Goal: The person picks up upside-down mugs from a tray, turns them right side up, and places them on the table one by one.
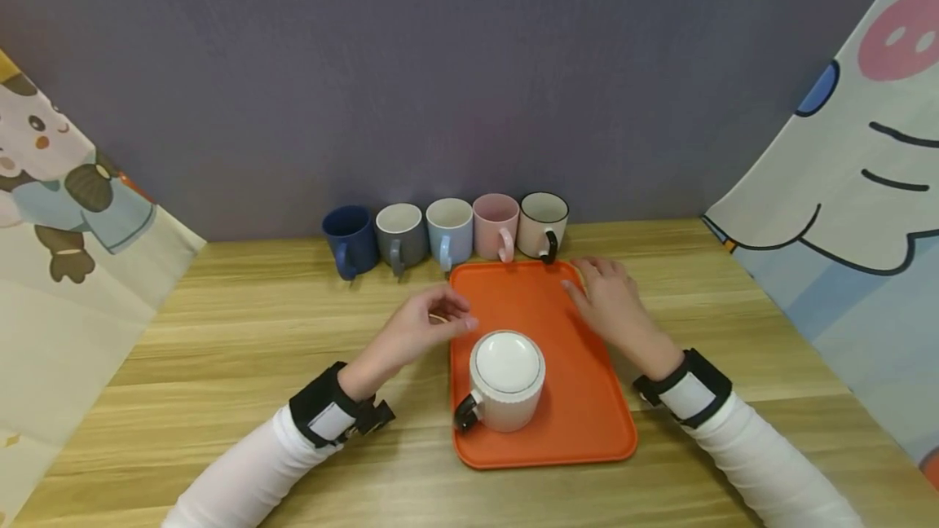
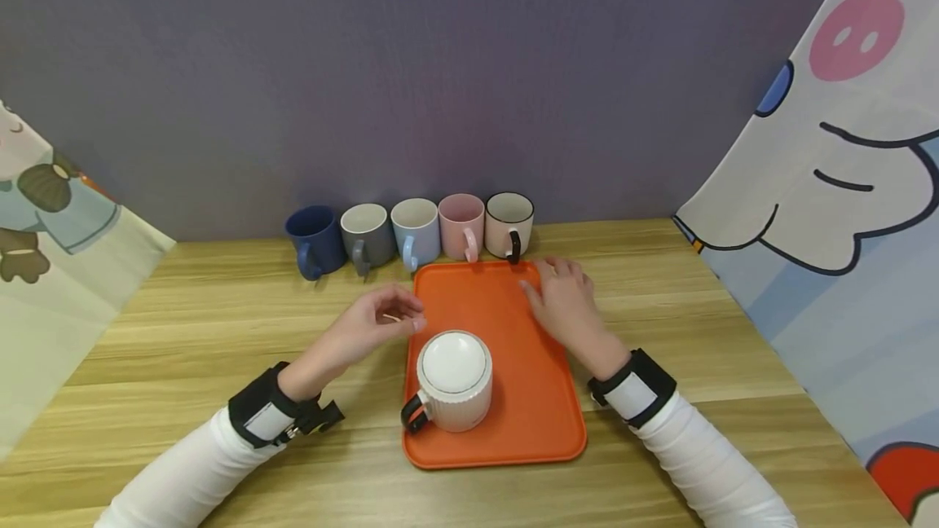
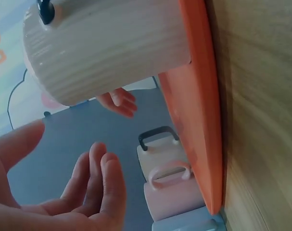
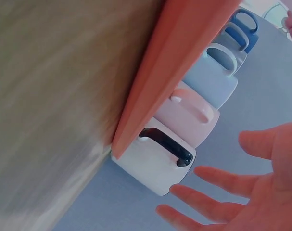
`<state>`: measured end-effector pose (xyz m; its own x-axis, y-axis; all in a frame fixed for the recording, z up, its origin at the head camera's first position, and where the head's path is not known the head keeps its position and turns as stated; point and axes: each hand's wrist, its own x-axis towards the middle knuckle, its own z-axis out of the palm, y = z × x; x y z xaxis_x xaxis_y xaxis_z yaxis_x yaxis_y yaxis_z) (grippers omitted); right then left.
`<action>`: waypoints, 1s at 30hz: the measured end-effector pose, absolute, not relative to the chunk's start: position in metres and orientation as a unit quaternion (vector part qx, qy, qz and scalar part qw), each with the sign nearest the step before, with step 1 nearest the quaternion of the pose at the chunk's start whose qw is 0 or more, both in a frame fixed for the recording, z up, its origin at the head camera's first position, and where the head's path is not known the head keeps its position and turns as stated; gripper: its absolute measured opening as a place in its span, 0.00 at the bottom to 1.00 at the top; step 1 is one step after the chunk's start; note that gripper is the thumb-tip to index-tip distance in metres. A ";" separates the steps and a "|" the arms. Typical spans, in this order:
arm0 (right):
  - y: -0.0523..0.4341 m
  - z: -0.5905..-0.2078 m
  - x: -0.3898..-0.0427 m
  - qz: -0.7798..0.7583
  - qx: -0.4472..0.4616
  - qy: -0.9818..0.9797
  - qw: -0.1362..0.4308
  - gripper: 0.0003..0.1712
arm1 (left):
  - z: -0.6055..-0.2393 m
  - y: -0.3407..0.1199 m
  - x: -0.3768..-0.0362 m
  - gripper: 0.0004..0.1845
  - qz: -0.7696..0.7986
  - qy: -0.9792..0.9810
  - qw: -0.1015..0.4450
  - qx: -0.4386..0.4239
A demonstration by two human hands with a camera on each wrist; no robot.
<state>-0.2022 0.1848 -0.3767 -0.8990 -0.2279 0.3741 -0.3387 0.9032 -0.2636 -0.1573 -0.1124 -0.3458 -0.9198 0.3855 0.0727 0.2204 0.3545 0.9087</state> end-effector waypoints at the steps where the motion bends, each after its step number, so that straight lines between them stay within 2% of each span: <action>1: 0.184 -0.377 -0.203 0.163 0.149 -0.960 0.171 0.26 | -0.346 -0.113 -0.156 0.18 0.530 0.822 0.083 0.190; 10: 0.177 -0.380 -0.205 0.163 0.158 -0.957 0.182 0.25 | -0.343 -0.127 -0.142 0.17 0.442 0.853 0.113 0.253; 17: 0.169 -0.376 -0.206 0.159 0.155 -0.962 0.156 0.27 | -0.342 -0.131 -0.133 0.16 0.355 0.868 0.138 0.318; 22: 0.164 -0.375 -0.205 0.166 0.159 -0.962 0.149 0.28 | -0.340 -0.127 -0.126 0.13 0.346 0.862 0.174 0.328; 30: 0.163 -0.373 -0.206 0.167 0.167 -0.960 0.153 0.27 | -0.344 -0.120 -0.121 0.14 0.335 0.864 0.179 0.332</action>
